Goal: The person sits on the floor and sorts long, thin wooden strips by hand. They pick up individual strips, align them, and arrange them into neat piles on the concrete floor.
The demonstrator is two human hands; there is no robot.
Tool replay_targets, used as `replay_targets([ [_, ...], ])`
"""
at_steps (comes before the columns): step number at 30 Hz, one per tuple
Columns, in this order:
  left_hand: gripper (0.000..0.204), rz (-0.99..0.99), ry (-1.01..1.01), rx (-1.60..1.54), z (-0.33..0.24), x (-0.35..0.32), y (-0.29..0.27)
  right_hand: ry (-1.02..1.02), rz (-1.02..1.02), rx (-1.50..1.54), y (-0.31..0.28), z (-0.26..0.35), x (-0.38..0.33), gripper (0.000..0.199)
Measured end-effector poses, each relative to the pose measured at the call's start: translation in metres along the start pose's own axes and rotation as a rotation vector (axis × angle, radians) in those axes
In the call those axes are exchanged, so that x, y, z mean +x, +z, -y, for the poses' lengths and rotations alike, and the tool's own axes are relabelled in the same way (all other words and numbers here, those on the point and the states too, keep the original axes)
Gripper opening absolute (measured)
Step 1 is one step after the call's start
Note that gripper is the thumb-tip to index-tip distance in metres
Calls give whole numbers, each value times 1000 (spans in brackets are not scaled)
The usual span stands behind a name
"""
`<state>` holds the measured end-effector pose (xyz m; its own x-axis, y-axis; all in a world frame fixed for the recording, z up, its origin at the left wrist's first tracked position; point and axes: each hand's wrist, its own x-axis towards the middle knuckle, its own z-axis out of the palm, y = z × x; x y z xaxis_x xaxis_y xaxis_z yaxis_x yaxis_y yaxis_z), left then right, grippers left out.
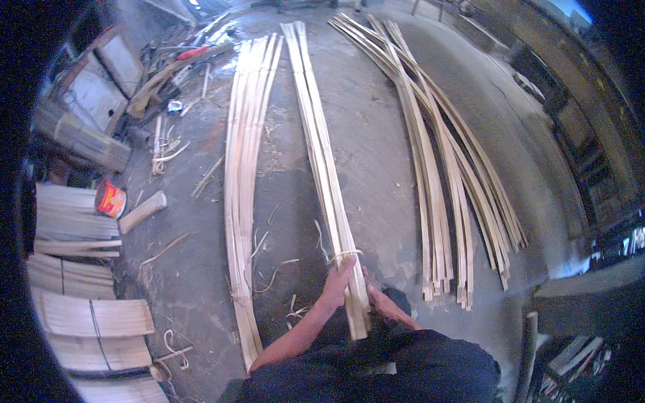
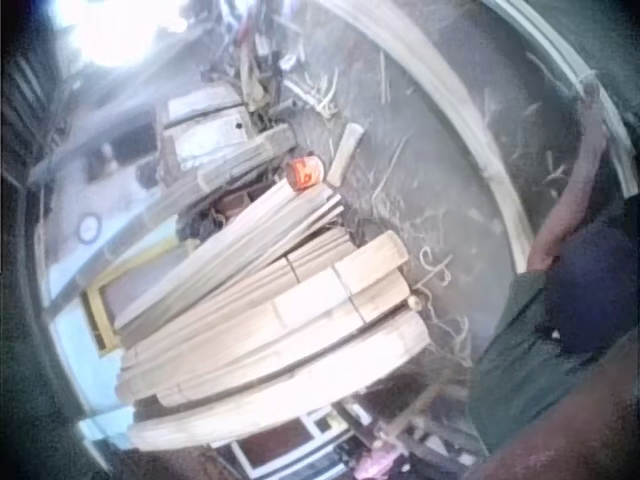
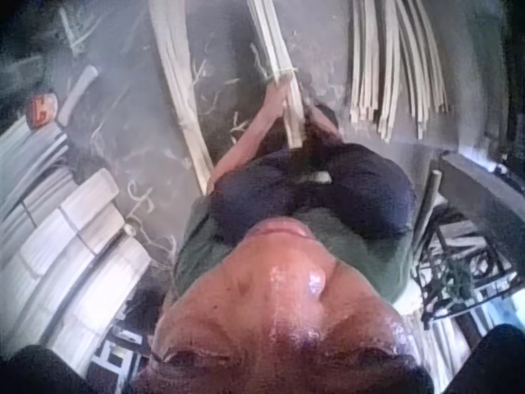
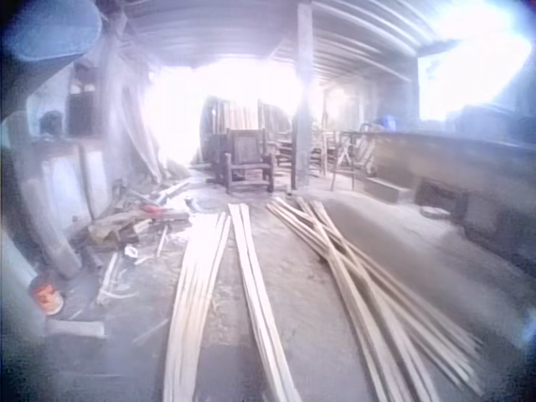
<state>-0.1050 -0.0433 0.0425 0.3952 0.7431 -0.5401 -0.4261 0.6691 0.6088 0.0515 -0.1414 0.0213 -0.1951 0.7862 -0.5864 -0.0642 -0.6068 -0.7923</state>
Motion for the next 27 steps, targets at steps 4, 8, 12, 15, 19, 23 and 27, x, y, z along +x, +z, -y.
replay_targets([
  [4,39,45,12,-53,0,-7,43,-23,-195,-238,36,76,-77,70],
  [8,67,166,-61,-153,-22,-3,52,-71,-188,-194,32,68,-106,69],
  [12,65,93,-159,-192,-47,48,22,28,-107,-156,36,36,-102,72],
  [15,41,64,-65,-27,-52,66,27,116,-231,-250,46,63,-95,69],
  [19,34,133,-24,49,-61,81,59,-39,-406,-246,23,25,-79,63],
  [23,35,132,-88,53,-50,114,60,-90,-454,-194,13,30,-65,64],
  [27,43,187,-129,65,-36,135,68,-105,-534,-275,-3,21,-63,61],
])
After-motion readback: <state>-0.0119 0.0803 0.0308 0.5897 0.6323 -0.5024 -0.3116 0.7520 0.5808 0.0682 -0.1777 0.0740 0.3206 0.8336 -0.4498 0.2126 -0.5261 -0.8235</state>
